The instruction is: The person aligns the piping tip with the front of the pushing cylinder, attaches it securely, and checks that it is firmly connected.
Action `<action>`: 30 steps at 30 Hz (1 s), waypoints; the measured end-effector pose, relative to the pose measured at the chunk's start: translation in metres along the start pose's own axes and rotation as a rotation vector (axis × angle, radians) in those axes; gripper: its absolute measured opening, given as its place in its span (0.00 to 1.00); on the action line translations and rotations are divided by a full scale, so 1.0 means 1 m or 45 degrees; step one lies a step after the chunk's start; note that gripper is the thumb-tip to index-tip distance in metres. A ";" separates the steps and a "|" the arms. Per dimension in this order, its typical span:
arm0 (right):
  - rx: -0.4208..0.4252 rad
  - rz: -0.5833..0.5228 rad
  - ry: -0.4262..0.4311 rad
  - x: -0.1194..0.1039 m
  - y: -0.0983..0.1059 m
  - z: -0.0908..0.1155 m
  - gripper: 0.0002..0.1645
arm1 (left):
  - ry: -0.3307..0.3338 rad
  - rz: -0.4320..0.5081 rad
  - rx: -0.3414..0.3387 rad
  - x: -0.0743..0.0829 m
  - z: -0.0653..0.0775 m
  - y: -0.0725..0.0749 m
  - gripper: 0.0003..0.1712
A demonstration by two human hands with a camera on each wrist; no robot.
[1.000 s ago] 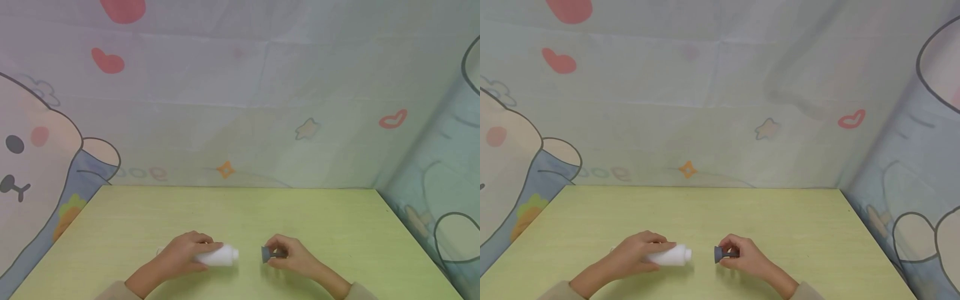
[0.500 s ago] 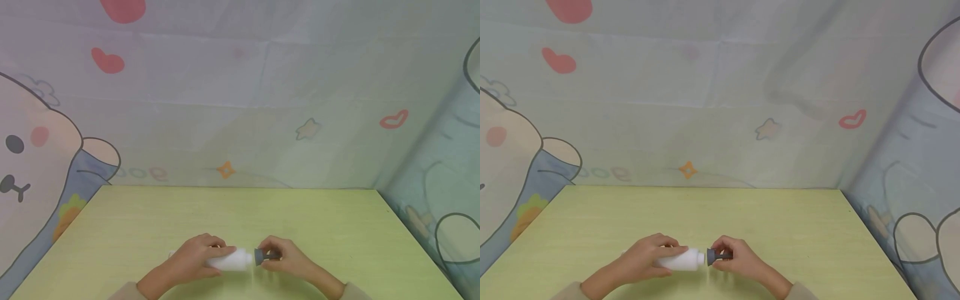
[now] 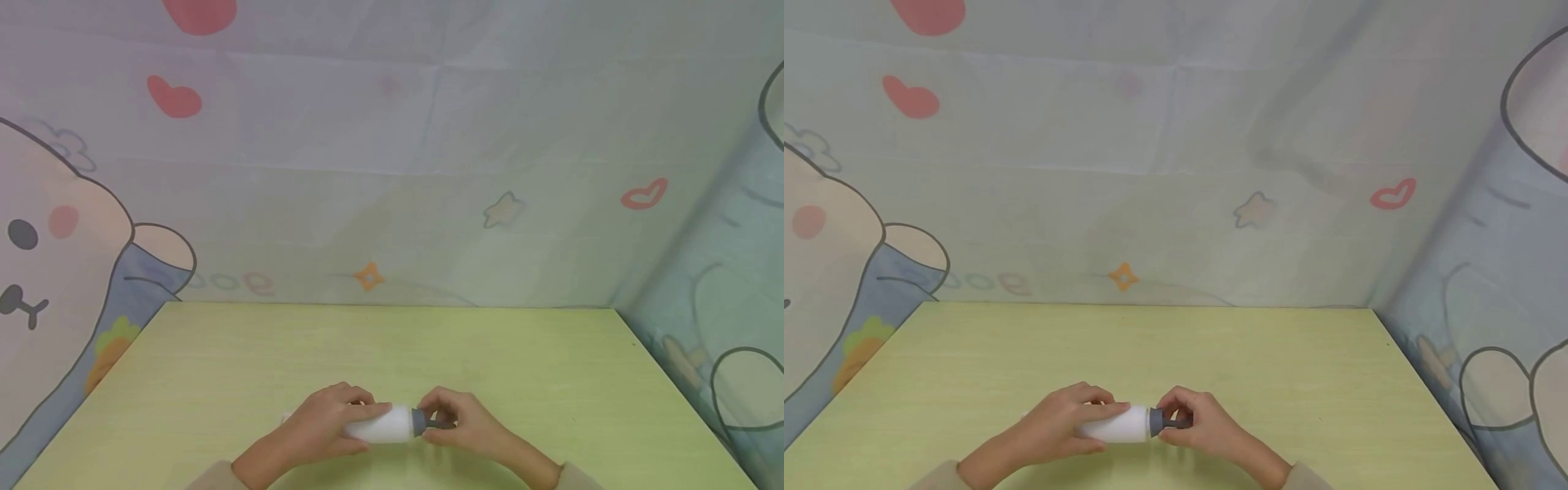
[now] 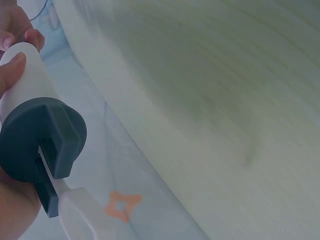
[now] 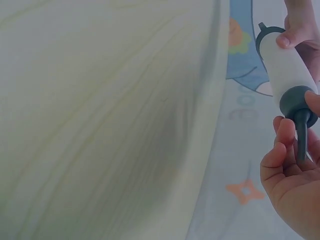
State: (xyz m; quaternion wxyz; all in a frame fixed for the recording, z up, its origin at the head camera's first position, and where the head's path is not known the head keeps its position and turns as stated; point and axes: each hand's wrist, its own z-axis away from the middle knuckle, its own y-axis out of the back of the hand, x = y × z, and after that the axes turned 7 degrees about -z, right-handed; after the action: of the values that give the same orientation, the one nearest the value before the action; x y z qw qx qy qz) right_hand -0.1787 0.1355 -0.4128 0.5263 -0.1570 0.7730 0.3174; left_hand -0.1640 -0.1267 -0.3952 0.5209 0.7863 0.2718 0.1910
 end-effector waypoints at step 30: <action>0.002 -0.009 -0.075 0.008 -0.002 -0.003 0.17 | -0.095 -0.176 0.204 0.002 -0.002 -0.003 0.32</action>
State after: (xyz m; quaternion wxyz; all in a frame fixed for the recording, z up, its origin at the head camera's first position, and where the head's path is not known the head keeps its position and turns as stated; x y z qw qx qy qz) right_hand -0.1832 0.1328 -0.4195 0.5500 -0.1500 0.7570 0.3192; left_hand -0.1642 -0.1228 -0.3976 0.4779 0.8115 0.3203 0.1029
